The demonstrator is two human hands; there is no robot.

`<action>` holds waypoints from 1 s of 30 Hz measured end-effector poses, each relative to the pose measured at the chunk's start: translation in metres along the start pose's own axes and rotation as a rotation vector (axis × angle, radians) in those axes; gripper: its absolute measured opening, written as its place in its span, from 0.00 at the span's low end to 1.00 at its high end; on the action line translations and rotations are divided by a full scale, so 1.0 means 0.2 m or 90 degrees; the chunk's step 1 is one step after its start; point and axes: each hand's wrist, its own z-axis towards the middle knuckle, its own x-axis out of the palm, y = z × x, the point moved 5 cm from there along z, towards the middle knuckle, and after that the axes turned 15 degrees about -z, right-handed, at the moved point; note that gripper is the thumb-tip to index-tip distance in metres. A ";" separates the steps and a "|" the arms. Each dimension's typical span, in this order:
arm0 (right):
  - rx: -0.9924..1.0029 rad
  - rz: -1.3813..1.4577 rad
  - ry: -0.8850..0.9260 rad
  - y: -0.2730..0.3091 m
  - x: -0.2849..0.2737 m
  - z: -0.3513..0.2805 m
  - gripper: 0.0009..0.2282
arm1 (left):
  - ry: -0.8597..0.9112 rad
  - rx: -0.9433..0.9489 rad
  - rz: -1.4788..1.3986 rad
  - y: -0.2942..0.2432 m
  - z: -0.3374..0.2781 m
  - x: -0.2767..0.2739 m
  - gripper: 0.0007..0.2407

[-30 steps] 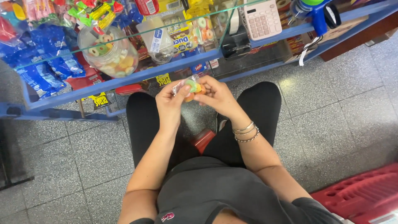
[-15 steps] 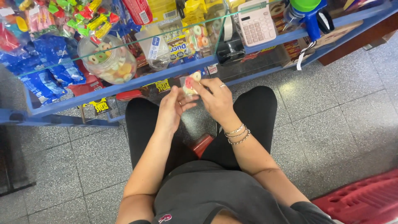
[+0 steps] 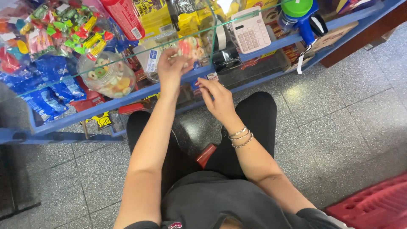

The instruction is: A person is sitting behind a shop counter, carefully picking individual gummy candies from a plastic jar and placing them into a small, clear plastic bag.

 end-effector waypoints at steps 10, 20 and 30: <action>0.045 -0.012 0.059 -0.12 0.03 -0.02 0.11 | 0.012 0.158 0.564 0.10 0.24 0.04 0.17; 0.053 0.010 0.099 -0.11 0.05 0.01 0.09 | 0.070 0.172 0.430 0.11 0.12 -0.10 0.21; 0.045 -0.021 0.176 -0.12 0.15 -0.01 0.09 | 0.089 0.235 0.854 0.04 0.15 -0.04 0.12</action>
